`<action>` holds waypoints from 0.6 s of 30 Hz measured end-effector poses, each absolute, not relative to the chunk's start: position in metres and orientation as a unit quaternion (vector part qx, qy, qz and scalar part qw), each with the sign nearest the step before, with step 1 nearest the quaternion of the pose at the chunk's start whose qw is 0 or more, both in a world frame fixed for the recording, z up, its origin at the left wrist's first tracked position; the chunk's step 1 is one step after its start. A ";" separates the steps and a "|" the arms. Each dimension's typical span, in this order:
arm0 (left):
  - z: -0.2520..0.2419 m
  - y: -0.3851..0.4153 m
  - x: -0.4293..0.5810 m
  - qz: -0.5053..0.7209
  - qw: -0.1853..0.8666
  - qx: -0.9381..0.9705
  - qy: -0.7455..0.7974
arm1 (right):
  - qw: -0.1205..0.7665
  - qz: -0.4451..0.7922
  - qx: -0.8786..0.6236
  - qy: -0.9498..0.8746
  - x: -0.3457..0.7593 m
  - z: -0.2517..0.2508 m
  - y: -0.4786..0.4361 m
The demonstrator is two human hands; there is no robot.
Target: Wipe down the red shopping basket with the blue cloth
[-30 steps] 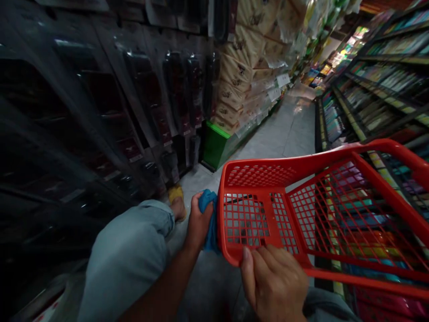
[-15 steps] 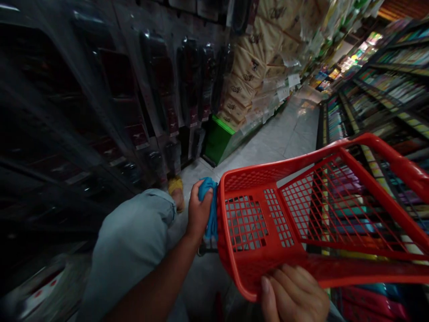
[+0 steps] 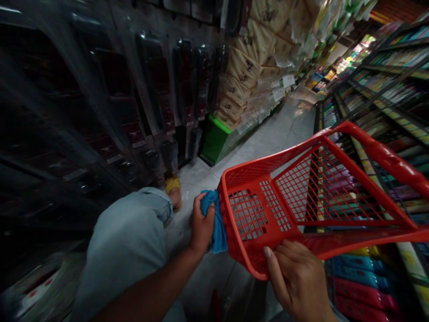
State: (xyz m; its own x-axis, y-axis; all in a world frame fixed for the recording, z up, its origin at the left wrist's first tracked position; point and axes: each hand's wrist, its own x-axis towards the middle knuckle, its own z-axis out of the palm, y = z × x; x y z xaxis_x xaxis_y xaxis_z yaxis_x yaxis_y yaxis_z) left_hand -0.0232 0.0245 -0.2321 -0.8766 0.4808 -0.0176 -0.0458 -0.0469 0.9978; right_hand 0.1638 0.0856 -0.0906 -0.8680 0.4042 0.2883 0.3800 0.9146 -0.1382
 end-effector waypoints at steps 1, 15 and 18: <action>-0.234 0.023 -0.018 0.704 0.194 0.161 0.664 | 0.142 0.040 -0.229 -0.962 0.158 -0.088 0.084; -0.237 0.035 -0.014 0.711 0.240 0.171 0.639 | 0.137 -0.134 -0.251 -0.949 0.110 -0.105 0.066; -0.241 0.050 -0.031 0.706 0.238 0.135 0.654 | 0.142 -0.120 -0.222 -0.957 0.129 -0.102 0.068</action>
